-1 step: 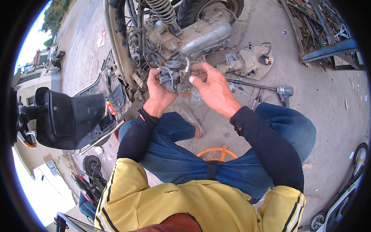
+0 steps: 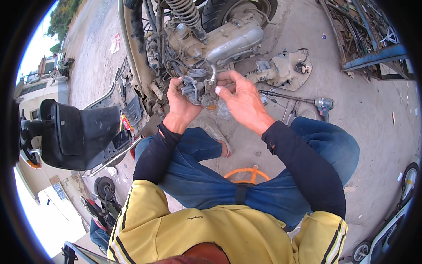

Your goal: The person sits on the ground and works on a scooter's engine, handling a fuel line and a carburetor. They use a screwdriver to adjust components and connect the fuel line to the carburetor.

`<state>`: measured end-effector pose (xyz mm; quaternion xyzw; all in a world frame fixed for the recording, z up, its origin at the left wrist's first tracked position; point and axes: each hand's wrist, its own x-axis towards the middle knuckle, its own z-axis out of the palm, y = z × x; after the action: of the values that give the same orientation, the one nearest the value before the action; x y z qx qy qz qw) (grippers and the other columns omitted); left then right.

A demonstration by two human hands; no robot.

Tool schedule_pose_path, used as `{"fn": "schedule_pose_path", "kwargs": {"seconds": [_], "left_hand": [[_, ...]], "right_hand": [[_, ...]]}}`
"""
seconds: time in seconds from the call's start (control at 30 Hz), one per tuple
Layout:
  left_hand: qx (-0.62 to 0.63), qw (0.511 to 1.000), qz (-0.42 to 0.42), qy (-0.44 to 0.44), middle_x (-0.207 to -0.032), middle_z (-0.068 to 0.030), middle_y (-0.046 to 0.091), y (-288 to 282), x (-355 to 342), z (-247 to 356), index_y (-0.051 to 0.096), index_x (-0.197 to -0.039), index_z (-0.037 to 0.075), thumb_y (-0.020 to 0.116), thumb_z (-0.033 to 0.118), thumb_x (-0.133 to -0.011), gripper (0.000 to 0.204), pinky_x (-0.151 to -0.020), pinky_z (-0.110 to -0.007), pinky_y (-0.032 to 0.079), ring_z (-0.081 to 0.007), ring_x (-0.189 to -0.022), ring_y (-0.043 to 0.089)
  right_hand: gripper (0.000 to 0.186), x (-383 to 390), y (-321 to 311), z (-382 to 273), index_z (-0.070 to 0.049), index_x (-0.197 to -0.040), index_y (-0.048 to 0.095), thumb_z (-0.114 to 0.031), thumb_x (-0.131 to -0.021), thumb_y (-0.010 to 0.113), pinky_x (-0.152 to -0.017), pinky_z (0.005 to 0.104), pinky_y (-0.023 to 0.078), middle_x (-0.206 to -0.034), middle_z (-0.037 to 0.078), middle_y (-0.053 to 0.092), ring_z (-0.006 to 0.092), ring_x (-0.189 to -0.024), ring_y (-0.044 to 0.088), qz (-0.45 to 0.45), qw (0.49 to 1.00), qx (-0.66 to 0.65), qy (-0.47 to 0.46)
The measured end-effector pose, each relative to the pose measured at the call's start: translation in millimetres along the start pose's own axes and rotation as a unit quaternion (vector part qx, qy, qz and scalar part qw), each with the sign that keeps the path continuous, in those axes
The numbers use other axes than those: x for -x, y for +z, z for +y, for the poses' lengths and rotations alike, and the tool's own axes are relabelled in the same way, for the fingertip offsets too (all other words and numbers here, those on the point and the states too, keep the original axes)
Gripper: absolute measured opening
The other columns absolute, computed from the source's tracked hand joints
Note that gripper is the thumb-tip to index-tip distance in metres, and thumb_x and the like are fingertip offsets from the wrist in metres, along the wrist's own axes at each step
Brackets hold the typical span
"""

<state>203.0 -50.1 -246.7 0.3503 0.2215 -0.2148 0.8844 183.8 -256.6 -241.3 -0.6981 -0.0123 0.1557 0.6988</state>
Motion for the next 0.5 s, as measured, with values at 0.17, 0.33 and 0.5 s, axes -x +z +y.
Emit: {"fn": "schedule_pose_path", "kwargs": {"seconds": [0.17,0.33,0.5], "left_hand": [[0.035,0.999,0.009,-0.015,-0.119,-0.012,0.071,5.0,2.8,0.9,0.064,-0.124,0.003,0.047,0.042,-0.09,0.055,-0.094,-0.04,0.05,-0.027,-0.107,0.066],[-0.006,1.0,-0.029,-0.002,-0.121,-0.0111,0.071,4.5,1.1,0.2,0.066,-0.124,0.005,0.048,0.039,-0.09,0.051,-0.1,-0.045,0.048,-0.0285,-0.113,0.065],[-0.019,1.0,0.01,0.009,-0.12,-0.0119,0.071,7.7,2.0,-0.4,0.065,-0.122,0.003,0.05,0.034,-0.093,0.045,-0.101,-0.045,0.049,-0.0281,-0.111,0.066]], "right_hand": [[0.04,3.4,0.8,-1.7,0.002,-0.128,0.06,-0.012,-0.092,0.069,-0.085,0.0355,0.054,-0.114,0.014,0.069,0.0203,-0.096,0.067,0.004,1.0,0.003,-0.006],[0.053,6.9,-0.2,-3.9,0.001,-0.136,0.053,-0.013,-0.089,0.074,-0.085,0.0361,0.055,-0.12,0.016,0.067,0.0216,-0.1,0.067,-0.016,1.0,0.022,0.003],[0.064,7.6,1.3,-9.0,0.004,-0.142,0.046,-0.015,-0.089,0.076,-0.085,0.0369,0.055,-0.127,0.018,0.064,0.0231,-0.105,0.067,-0.022,0.998,0.051,0.03]]}}
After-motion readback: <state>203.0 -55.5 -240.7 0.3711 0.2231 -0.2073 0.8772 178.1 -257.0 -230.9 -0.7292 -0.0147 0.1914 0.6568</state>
